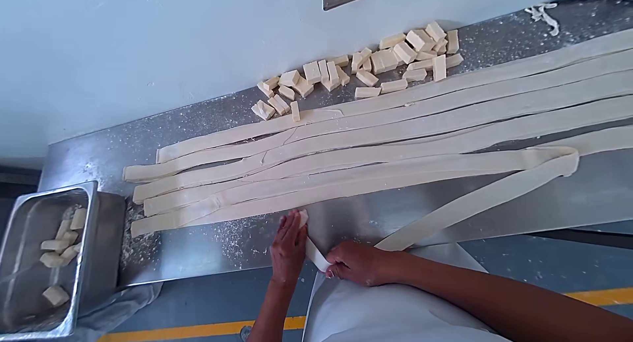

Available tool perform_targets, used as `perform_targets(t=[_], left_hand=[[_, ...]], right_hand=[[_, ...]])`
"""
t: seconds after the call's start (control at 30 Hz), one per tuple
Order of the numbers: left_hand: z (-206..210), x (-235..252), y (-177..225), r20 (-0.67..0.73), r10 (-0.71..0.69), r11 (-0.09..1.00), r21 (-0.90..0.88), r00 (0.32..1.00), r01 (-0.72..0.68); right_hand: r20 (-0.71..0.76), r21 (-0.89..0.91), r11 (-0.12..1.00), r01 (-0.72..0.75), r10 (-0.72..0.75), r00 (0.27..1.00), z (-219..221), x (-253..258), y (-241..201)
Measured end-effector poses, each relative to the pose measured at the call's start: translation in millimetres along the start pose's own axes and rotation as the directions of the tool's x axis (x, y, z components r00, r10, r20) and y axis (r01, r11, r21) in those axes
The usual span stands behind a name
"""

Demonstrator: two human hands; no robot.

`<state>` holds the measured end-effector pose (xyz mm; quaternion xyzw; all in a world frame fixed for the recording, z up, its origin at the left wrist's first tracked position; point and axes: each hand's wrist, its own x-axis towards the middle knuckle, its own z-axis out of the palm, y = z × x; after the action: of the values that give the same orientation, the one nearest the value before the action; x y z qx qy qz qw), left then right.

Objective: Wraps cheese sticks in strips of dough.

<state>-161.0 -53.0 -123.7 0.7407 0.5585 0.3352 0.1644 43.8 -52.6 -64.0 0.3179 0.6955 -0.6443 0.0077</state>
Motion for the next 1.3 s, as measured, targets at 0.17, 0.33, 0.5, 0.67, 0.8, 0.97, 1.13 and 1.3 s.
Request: perform_targets(t=[0.17, 0.33, 0.5, 0.67, 0.8, 0.97, 1.13, 1.3], left_hand=[[-8.6, -4.4, 5.7, 0.121, 0.059, 0.996, -0.072, 0.991, -0.05], [1.6, -4.3, 6.4, 0.09, 0.001, 0.998, -0.059, 0.996, 0.004], [2.1, -2.7, 4.1, 0.097, 0.084, 0.991, -0.108, 0.992, -0.073], [-6.8, -2.8, 13.0, 0.149, 0.032, 0.984, -0.176, 0.988, -0.005], [-4.9, -6.4, 39.8, 0.191, -0.128, 0.977, -0.147, 0.973, 0.157], [-30.8, 9.6, 53.5, 0.391, -0.492, 0.708, -0.339, 0.778, 0.619], [-55.1, 34.7, 52.4, 0.721, -0.489, 0.068, -0.529, 0.491, 0.846], [-53.4, 33.6, 60.7, 0.583, -0.569, 0.02, -0.696, 0.58, 0.718]], right_hand=[[0.031, 0.127, 0.977, -0.169, 0.167, 0.985, -4.7, -1.5, -5.1], [-0.049, 0.309, 0.93, -0.198, 0.224, 0.973, -0.3, 2.4, 2.5], [-0.166, 0.377, 0.878, -0.295, 0.377, 0.911, -11.1, 6.9, -0.3], [-0.06, 0.542, 0.755, -0.37, 0.473, 0.879, -24.1, 7.8, 0.7], [0.004, 0.681, 0.651, -0.335, 0.454, 0.891, -26.9, 14.7, 6.6], [-0.076, 0.419, 0.829, -0.369, 0.437, 0.896, -34.3, 15.5, -13.3], [-0.141, 0.004, 0.967, -0.257, 0.254, 0.957, -51.2, 2.3, -47.0], [-0.31, -0.442, 0.883, -0.162, 0.019, 0.951, -70.8, 7.3, -45.1]])
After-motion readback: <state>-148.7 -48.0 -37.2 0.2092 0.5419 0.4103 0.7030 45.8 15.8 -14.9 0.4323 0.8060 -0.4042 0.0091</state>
